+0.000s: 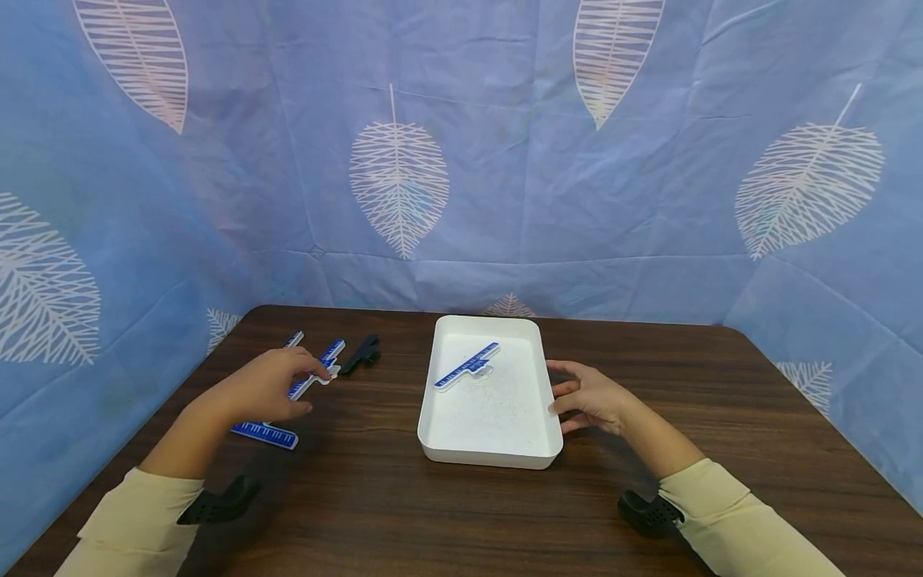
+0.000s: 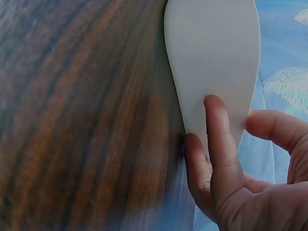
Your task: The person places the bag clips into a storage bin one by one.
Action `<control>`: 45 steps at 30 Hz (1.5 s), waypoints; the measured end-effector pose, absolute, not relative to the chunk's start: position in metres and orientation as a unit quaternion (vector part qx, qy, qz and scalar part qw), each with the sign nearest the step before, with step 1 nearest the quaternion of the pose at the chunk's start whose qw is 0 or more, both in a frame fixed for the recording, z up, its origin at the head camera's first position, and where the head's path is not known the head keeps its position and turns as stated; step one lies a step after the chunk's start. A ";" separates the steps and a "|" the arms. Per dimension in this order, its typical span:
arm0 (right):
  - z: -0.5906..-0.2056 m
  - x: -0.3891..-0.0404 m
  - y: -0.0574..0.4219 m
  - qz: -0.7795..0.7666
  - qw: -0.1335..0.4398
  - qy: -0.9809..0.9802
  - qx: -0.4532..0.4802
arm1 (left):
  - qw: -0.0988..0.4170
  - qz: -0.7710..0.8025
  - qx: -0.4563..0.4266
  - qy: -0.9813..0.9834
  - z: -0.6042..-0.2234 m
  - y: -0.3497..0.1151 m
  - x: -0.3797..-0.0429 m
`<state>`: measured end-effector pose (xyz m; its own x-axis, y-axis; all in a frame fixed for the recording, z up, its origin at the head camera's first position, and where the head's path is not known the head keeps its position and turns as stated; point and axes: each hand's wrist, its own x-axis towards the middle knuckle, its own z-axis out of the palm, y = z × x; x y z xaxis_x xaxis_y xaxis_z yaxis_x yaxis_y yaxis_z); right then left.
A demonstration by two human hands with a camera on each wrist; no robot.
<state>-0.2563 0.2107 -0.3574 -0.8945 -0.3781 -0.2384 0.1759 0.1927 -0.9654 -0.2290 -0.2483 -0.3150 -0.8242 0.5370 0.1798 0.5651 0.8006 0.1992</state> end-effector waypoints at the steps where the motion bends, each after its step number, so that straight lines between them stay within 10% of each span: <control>1: -0.357 -0.256 0.211 -0.632 0.219 0.740 -0.068 | 0.060 -0.123 -0.286 -0.948 -0.316 -0.250 -0.229; 45: -0.359 -0.256 0.211 -0.635 0.213 0.740 -0.061 | -0.107 -0.122 -0.152 -0.975 -0.346 -0.298 -0.230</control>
